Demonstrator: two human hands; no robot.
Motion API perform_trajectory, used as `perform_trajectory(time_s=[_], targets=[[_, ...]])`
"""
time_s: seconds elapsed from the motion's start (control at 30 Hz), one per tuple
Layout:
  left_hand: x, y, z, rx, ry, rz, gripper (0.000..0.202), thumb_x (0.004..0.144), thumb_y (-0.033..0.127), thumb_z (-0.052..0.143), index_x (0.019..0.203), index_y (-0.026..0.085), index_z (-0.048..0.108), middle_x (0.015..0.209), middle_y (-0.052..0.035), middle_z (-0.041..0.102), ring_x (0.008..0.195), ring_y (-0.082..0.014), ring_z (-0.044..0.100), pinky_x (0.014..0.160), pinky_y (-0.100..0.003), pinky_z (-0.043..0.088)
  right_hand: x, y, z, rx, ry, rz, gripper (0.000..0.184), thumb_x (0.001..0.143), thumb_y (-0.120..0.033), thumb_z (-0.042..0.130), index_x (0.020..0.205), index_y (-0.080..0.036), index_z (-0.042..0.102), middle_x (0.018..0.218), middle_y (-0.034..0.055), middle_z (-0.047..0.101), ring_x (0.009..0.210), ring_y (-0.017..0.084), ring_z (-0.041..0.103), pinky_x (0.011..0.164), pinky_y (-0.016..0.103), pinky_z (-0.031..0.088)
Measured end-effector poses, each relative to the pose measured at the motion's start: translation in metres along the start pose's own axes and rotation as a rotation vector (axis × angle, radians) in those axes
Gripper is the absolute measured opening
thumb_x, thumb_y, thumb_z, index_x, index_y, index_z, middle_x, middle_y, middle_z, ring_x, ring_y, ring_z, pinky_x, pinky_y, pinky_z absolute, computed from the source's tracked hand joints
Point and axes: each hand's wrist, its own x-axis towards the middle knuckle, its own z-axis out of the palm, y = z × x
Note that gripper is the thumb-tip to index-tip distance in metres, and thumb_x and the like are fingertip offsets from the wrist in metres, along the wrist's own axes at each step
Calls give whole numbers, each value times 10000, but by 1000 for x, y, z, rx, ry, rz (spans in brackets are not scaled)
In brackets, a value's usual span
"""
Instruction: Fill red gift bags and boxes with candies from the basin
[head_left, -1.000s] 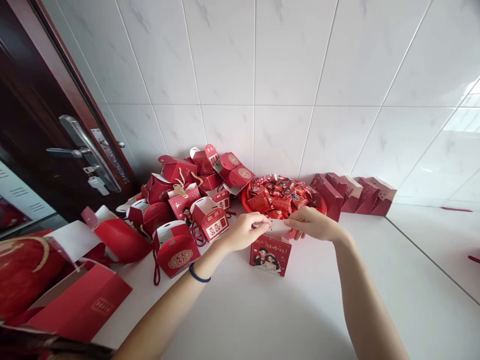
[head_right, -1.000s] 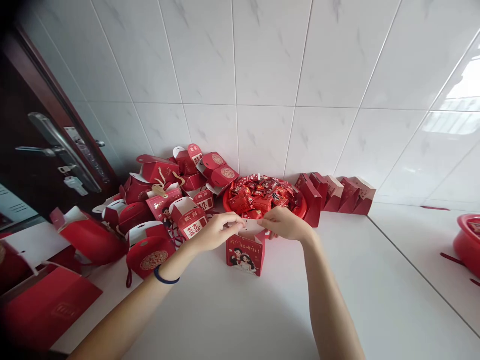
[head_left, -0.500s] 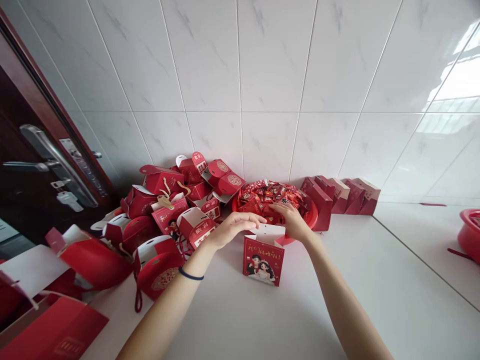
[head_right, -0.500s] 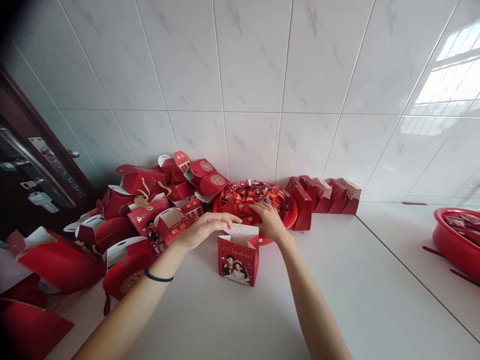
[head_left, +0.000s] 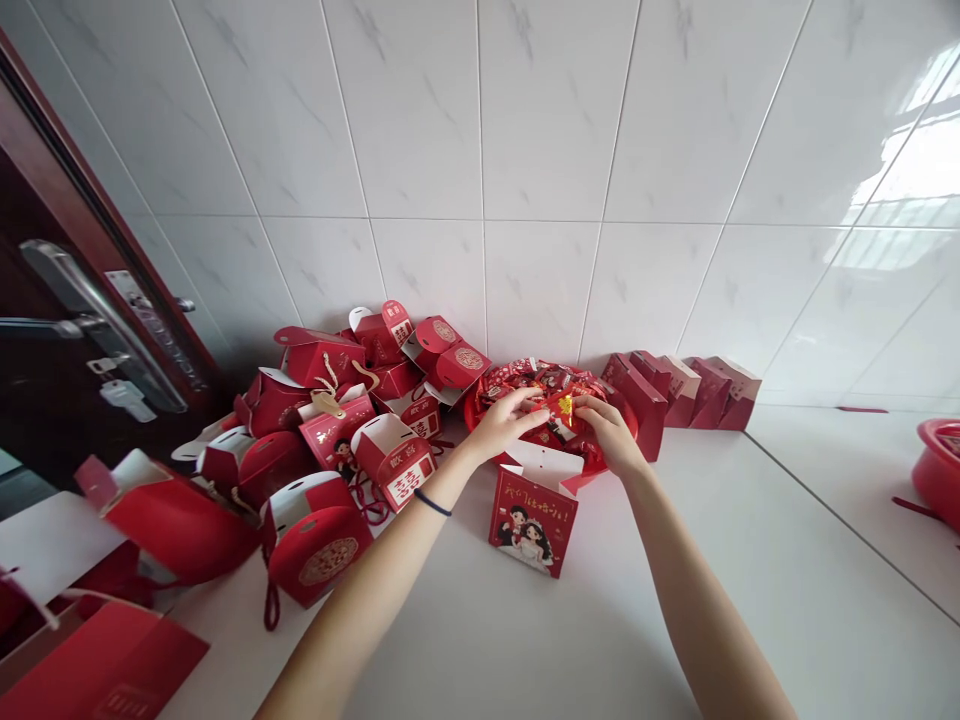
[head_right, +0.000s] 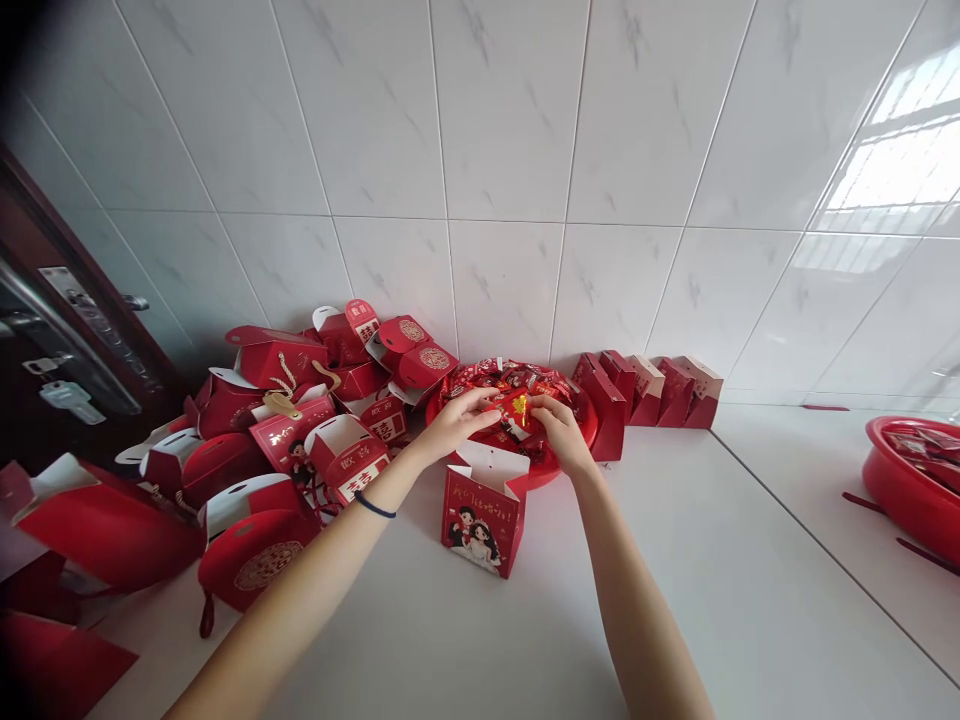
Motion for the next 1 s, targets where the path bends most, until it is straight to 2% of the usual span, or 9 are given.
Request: perform_trajectory(time_s=[0.17,0.23,0.33,0.47,0.6,0.73,0.87,0.93,1.0], targets=[[8,-9,-1,-102,-125,-48,398,717,329,816,1065,142,763,1085,-109,773,1059,-267,688,956,-377,518,-7,-9,2,24,-88,-19,425,732,-551,724,962,-195,689,921,56,717,810,205,654,680,310,535],[8,-13,-3,-156,-116,-38,386,702,345,824,1028,142,779,1077,-106,781,1062,-272,690,953,-373,517,-8,-10,1,47,-132,3,485,682,-533,805,1003,-192,679,880,48,720,801,200,650,696,308,518],[6,-17,-4,-253,-44,-63,395,694,375,826,1018,152,785,1047,-88,788,1030,-261,698,907,-357,533,-7,-8,1,81,-143,28,500,608,-514,875,922,-180,676,811,30,698,745,179,627,664,297,497],[5,-16,-2,-354,-6,-114,393,655,346,863,1001,174,791,1006,-54,788,925,-211,704,830,-312,548,-5,-8,1,127,-139,-1,453,572,-498,907,798,-167,696,805,16,683,737,150,606,681,278,487],[6,-17,-1,-429,34,-162,383,607,357,894,921,161,793,918,-47,777,823,-180,690,747,-285,554,-7,-9,2,150,-145,-7,447,602,-542,888,730,-158,699,705,4,657,634,126,575,605,266,475],[9,-19,-1,-422,67,-160,372,593,385,907,860,156,784,880,-41,756,824,-167,679,735,-263,555,-7,-8,2,182,-153,-11,438,614,-551,883,686,-164,690,646,-7,644,564,114,561,562,263,496],[6,-19,-1,-409,-9,-117,390,633,430,886,900,164,784,914,-52,769,873,-193,703,790,-291,565,-7,-7,2,199,-134,-9,411,601,-534,893,710,-180,714,681,-1,680,562,127,591,549,270,528],[4,-17,0,-398,-62,-113,374,641,389,890,916,159,784,918,-60,782,879,-206,718,826,-308,562,-7,-7,2,198,-161,-13,397,613,-528,887,745,-186,736,723,9,704,600,144,620,562,278,543],[3,-15,1,-411,-62,-128,356,634,329,890,924,152,784,910,-65,791,874,-219,732,838,-317,564,-8,-7,3,197,-181,-22,379,633,-522,876,755,-188,745,741,14,710,639,161,643,592,290,558]])
